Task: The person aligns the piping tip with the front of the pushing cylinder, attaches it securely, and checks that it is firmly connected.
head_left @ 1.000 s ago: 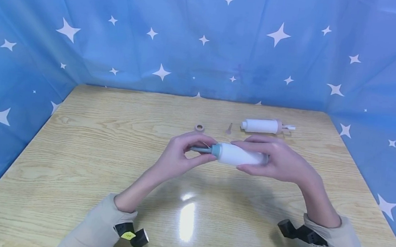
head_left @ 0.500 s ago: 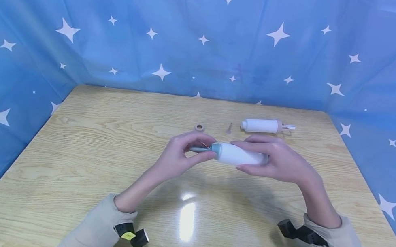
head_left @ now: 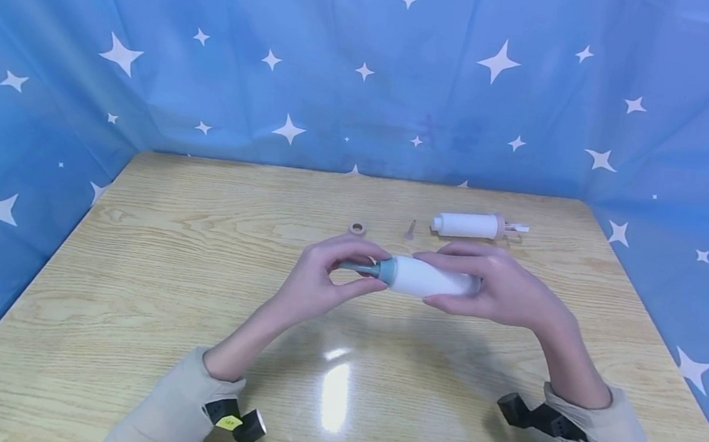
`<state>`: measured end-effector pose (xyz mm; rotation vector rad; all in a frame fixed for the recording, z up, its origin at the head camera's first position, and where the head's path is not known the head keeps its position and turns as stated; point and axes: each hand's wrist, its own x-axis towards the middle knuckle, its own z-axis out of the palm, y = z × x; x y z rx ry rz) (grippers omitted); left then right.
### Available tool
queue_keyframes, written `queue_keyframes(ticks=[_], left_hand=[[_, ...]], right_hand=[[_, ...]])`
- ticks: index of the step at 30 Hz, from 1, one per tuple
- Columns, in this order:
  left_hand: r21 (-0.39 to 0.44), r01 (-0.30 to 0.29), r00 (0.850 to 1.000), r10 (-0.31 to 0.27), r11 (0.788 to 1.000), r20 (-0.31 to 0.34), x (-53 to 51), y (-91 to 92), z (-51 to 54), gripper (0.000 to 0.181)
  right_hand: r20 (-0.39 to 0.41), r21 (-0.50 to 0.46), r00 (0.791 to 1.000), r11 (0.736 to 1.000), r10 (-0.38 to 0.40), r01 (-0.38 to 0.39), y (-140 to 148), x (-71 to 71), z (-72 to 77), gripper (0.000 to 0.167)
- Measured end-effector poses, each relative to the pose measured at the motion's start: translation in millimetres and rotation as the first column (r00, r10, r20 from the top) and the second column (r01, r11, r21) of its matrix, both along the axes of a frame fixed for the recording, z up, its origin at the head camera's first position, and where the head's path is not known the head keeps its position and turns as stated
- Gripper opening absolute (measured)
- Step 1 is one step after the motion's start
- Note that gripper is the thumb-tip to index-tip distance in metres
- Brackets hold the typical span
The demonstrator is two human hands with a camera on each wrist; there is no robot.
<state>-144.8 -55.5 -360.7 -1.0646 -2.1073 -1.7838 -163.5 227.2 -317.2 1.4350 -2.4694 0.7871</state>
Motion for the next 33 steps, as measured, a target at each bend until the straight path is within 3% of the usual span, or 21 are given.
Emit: queue_keyframes(ticks=[4,9,18,33], left_hand=[[0.018,-0.005,1.000,0.006,1.000,-0.019,-0.4,0.0,-1.2,0.029],[0.038,-0.003,1.000,0.003,0.999,0.005,-0.1,0.4,-1.2,0.025],[0.021,0.027,0.992,-0.029,0.999,0.124,1.6,-0.3,-0.4,0.022],[0.027,0.040,0.999,-0.040,0.999,-0.001,-0.8,-1.1,0.0,0.031]], right_hand=[[0.008,0.004,1.000,1.000,-0.006,0.005,-0.1,0.0,0.2,0.048],[0.009,-0.006,1.000,1.000,0.001,-0.001,-1.0,0.7,0.9,0.048],[0.005,-0.006,1.000,1.000,-0.004,0.004,0.2,2.2,1.9,0.049],[0.007,-0.022,1.000,1.000,0.012,-0.012,1.1,0.7,0.9,0.048]])
